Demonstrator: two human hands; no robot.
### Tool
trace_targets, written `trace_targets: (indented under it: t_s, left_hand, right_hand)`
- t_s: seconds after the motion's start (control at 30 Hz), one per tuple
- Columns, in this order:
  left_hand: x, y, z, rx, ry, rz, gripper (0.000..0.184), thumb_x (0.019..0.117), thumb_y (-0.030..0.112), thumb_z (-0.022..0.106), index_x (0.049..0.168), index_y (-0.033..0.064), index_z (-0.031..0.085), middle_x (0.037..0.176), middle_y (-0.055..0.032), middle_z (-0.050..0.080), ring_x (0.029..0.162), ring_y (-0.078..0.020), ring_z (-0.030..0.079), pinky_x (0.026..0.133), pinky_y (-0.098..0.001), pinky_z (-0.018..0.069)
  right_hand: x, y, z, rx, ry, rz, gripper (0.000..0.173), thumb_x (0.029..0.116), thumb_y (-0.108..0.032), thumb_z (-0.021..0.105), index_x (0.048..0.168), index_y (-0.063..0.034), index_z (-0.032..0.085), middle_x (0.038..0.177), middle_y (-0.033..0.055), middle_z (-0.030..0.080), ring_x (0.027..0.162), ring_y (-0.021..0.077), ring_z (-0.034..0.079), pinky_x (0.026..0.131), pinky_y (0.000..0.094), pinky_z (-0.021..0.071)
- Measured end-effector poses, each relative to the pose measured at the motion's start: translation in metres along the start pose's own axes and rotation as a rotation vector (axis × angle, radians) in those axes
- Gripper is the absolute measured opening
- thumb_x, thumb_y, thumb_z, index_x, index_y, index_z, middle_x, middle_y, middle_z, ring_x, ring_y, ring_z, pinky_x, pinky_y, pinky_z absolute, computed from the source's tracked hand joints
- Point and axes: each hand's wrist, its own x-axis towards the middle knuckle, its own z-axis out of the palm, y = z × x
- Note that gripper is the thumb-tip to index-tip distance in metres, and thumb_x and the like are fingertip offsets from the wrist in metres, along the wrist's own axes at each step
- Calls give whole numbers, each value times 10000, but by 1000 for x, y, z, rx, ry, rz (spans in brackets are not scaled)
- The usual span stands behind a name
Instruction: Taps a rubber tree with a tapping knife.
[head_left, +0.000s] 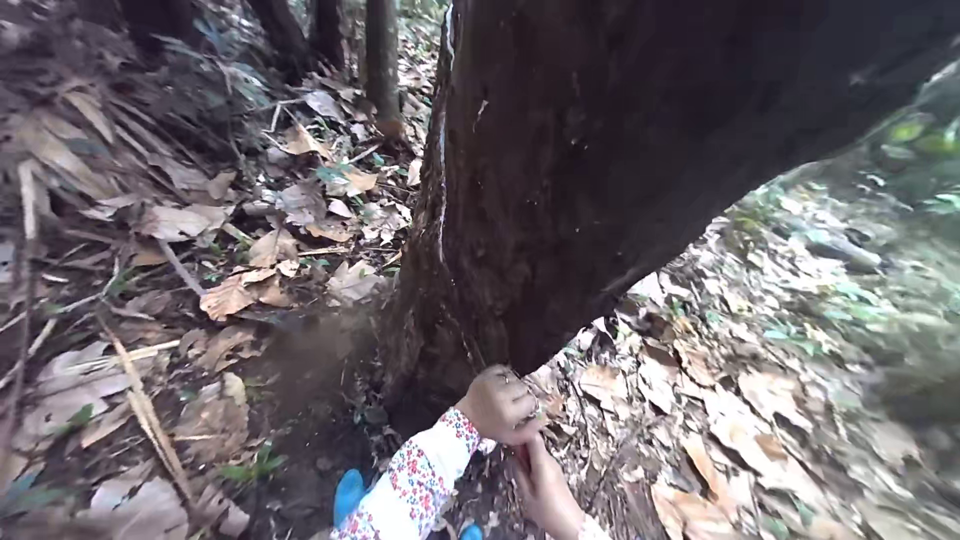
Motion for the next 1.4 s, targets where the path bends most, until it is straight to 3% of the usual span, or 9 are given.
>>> trace_targets:
  t_s: [0.13, 0.23, 0.5, 0.83, 0.93, 1.03, 1.13, 1.2, 1.4]
  left_hand:
    - [22, 11, 13, 116, 200, 9, 556, 1022, 475, 405, 690, 103, 652, 598, -57, 616, 603, -210, 616, 763, -346, 537]
    - [29, 0, 21, 178, 275, 2, 601, 1044, 514, 360, 693, 117, 644, 595, -48, 595, 604, -206, 603, 786, -345, 536]
    - [25, -19, 24, 220, 301, 18, 590, 1046, 491, 353, 675, 121, 625, 584, -51, 598, 587, -204, 600, 747, -341, 521]
    - [6, -49, 38, 193, 150, 103, 568, 1039, 456, 385, 697, 98, 663, 615, -61, 641, 583, -203, 636, 625, -357, 540]
    - [25, -66, 14, 242, 216, 17, 520, 1034, 438, 427, 763, 103, 718, 683, -68, 703, 664, -209, 686, 731, -384, 565]
    - [54, -80, -18, 292, 320, -5, 556, 1042, 448, 407, 701, 96, 670, 610, -71, 635, 609, -213, 622, 766, -380, 527]
    - [40, -47, -14, 216, 203, -11, 488, 1012, 408, 441, 739, 106, 711, 646, -71, 675, 634, -218, 660, 773, -413, 556]
    - [21, -30, 3, 173, 160, 21, 497, 1035, 405, 417, 716, 113, 664, 611, -59, 633, 598, -213, 633, 715, -380, 552]
    - [4, -31, 31, 171, 138, 63, 512, 1033, 397, 404, 675, 106, 625, 589, -56, 610, 571, -213, 614, 634, -356, 526]
  right_hand:
    - [7, 41, -23, 29, 71, -388, 387, 895, -30, 584, 1277, 36, 574, 1153, 203, 691, 980, 232, 717, 870, 368, 596]
    - [30, 48, -24, -45, 198, -492, 280, 896, -67, 591, 1153, 6, 675, 1034, 208, 704, 825, 257, 723, 716, 369, 612]
    - [49, 47, -8, -163, 282, -459, 237, 874, -46, 589, 1052, 38, 722, 945, 229, 712, 719, 319, 728, 593, 426, 603]
    - [85, 80, 30, -182, 402, -534, 174, 882, -102, 591, 958, -3, 713, 917, 189, 730, 745, 282, 729, 669, 385, 605]
    - [123, 50, 20, -136, 398, -606, 154, 933, -117, 593, 987, -9, 689, 935, 199, 727, 713, 275, 730, 628, 385, 612]
    - [145, 11, 10, -49, 366, -641, 190, 907, -75, 618, 1003, 55, 719, 957, 244, 726, 793, 311, 740, 714, 392, 618]
    - [112, 31, 10, -15, 348, -640, 107, 947, -124, 599, 1010, -51, 646, 943, 168, 722, 751, 235, 726, 666, 357, 614]
    - [85, 59, 18, -20, 349, -613, 88, 977, -164, 575, 1021, -109, 626, 945, 113, 713, 802, 180, 715, 725, 321, 611]
    - [77, 97, 36, -108, 386, -559, 146, 948, -177, 569, 983, -64, 654, 869, 136, 710, 716, 213, 714, 634, 341, 604]
